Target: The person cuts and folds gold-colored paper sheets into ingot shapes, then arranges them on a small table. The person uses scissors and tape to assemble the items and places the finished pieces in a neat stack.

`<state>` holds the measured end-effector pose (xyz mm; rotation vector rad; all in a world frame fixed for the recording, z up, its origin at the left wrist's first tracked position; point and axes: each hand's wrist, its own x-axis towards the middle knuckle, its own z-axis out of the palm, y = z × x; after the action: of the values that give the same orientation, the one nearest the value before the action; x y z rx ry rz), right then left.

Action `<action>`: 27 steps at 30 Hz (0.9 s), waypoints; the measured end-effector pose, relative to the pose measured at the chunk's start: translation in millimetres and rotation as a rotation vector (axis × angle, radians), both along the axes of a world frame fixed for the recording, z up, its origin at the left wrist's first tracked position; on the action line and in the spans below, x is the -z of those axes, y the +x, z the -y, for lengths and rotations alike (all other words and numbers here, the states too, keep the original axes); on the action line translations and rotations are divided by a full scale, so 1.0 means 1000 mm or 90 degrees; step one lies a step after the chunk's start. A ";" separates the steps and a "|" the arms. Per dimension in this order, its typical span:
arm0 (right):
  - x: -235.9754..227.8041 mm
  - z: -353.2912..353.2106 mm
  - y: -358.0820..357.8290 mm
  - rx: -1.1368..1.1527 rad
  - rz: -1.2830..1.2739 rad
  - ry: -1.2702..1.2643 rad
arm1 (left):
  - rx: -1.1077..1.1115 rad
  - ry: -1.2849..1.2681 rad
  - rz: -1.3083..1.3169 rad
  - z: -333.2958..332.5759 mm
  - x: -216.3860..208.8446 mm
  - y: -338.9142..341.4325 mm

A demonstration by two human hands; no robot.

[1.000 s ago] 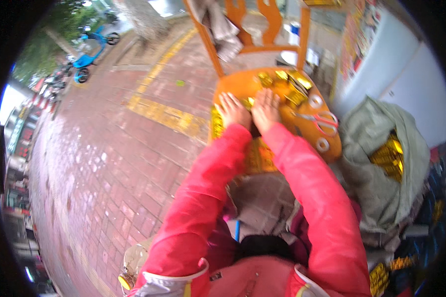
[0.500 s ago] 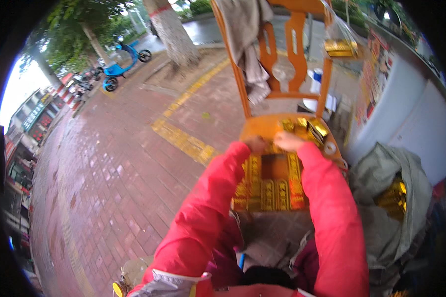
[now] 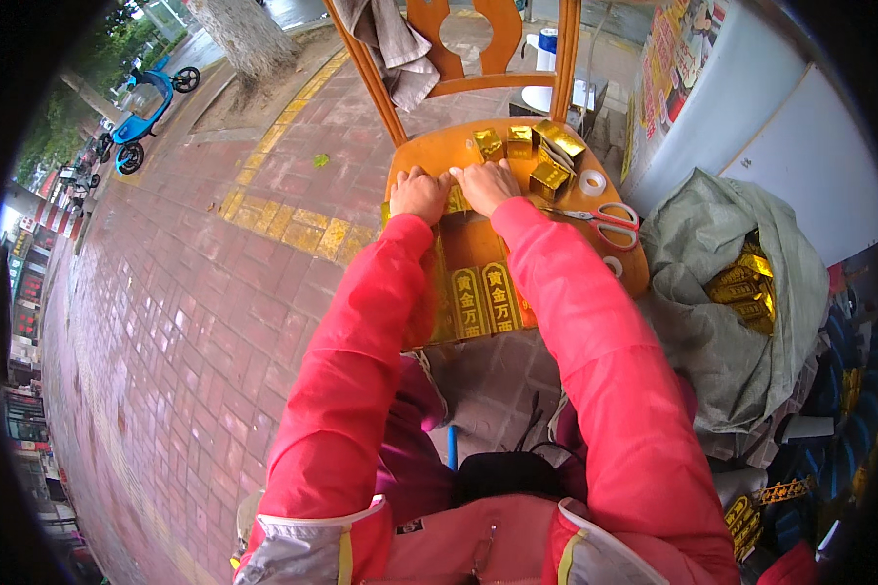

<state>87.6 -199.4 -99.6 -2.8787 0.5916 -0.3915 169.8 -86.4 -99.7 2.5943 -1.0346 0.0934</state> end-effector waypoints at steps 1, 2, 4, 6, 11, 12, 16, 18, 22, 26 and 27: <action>-0.001 0.000 -0.001 0.003 -0.013 0.009 | 0.009 0.004 -0.009 0.000 0.000 0.001; -0.001 -0.001 -0.001 0.014 -0.004 0.008 | 0.008 -0.019 0.005 -0.001 0.001 0.001; -0.001 -0.003 -0.002 0.023 0.009 0.013 | -0.001 -0.038 0.009 -0.001 0.002 0.000; 0.000 -0.006 -0.002 0.057 0.036 0.000 | -0.011 -0.049 -0.004 -0.002 0.003 -0.005; -0.001 -0.013 -0.001 0.107 0.096 -0.101 | -0.042 -0.052 0.053 0.007 0.008 -0.030; -0.002 -0.013 -0.003 0.117 0.113 -0.117 | -0.062 -0.081 0.075 0.007 0.009 -0.032; -0.002 -0.006 -0.010 0.142 0.104 -0.100 | -0.090 -0.017 -0.012 -0.004 0.011 -0.024; 0.000 -0.002 -0.013 0.162 0.101 -0.090 | -0.102 0.004 -0.018 -0.016 0.009 -0.015; 0.003 0.007 -0.015 0.154 0.106 -0.072 | -0.157 0.024 -0.042 -0.038 0.004 0.002; -0.003 0.020 -0.022 0.153 0.104 -0.126 | -0.205 -0.024 -0.028 -0.050 0.006 0.011; -0.006 0.023 -0.027 0.135 0.098 -0.149 | -0.226 -0.048 0.019 -0.053 0.008 0.013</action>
<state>60.7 -222.7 -93.5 -2.9730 0.8787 -0.7535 183.1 -33.7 -107.8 2.6852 -0.5575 0.2534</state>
